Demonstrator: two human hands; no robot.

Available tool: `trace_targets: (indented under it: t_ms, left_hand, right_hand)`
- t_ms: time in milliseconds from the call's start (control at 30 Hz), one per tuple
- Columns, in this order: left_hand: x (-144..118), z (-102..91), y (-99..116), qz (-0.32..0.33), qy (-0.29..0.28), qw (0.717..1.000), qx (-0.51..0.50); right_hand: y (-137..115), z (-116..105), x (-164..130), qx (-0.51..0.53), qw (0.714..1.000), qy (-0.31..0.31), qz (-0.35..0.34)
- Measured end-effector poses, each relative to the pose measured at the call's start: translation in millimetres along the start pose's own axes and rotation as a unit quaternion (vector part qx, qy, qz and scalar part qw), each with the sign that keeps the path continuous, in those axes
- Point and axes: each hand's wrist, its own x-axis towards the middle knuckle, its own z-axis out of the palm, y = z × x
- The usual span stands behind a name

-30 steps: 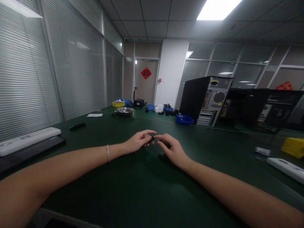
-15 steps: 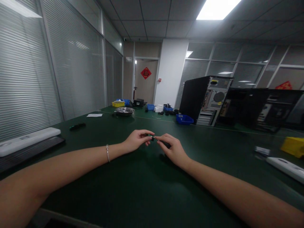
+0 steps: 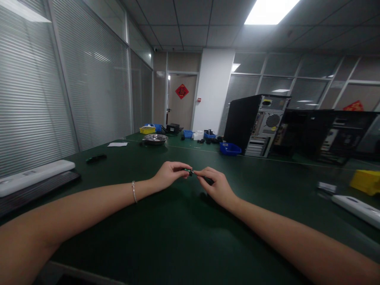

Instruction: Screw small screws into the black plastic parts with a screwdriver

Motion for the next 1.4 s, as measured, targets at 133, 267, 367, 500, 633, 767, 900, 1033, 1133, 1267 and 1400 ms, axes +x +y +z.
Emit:
trace_targets:
  t_ms: [133, 267, 367, 500, 633, 767, 900, 1033, 1133, 1267, 1400]
  left_hand:
    - [1.0, 2.4, 0.2, -0.018, 0.007, 0.999, -0.031]
    - [1.6, 4.3, 1.9, -0.044, 0.014, 0.997, -0.069]
    - [1.9, 4.3, 2.5, -0.057, 0.013, 0.994, -0.087]
    - [3.1, 3.9, -1.4, -0.062, 0.014, 0.992, -0.112]
    - [5.5, 2.4, -8.7, -0.058, 0.004, 0.991, -0.120]
    - [7.8, -3.4, -14.7, -0.045, 0.015, 0.996, -0.074]
    - [6.7, -9.0, -14.8, -0.043, -0.064, 0.997, 0.008]
    - [3.7, -7.1, -7.7, 0.010, -0.218, 0.968, 0.120]
    - [2.7, -2.7, -3.2, 0.061, -0.249, 0.948, 0.189]
    - [1.9, 1.7, -2.8, 0.082, -0.237, 0.942, 0.224]
    - [0.4, 2.5, 0.0, 0.073, -0.170, 0.954, 0.235]
  right_hand:
    - [0.8, 1.2, -0.3, 0.004, 1.000, 0.004, 0.003]
    - [0.1, 1.5, 0.3, 0.023, 1.000, 0.001, -0.001]
    - [-0.5, 1.4, 0.9, 0.035, 0.999, -0.001, 0.000]
    - [-0.1, 2.7, 1.7, 0.048, 0.999, 0.005, 0.003]
    - [0.6, 3.8, 2.1, 0.050, 0.999, 0.005, 0.006]
    - [1.2, 1.9, 2.1, 0.038, 0.999, 0.007, 0.017]
    - [1.8, -0.8, 2.4, 0.027, 0.999, 0.012, 0.031]
    - [3.5, 0.1, 2.5, 0.028, 0.999, 0.011, 0.029]
    - [5.5, 1.9, 2.1, 0.028, 0.999, 0.011, 0.025]
    - [6.9, 1.9, 1.4, 0.027, 0.999, 0.011, 0.026]
    - [6.4, -0.4, 1.3, 0.024, 0.999, 0.005, 0.032]
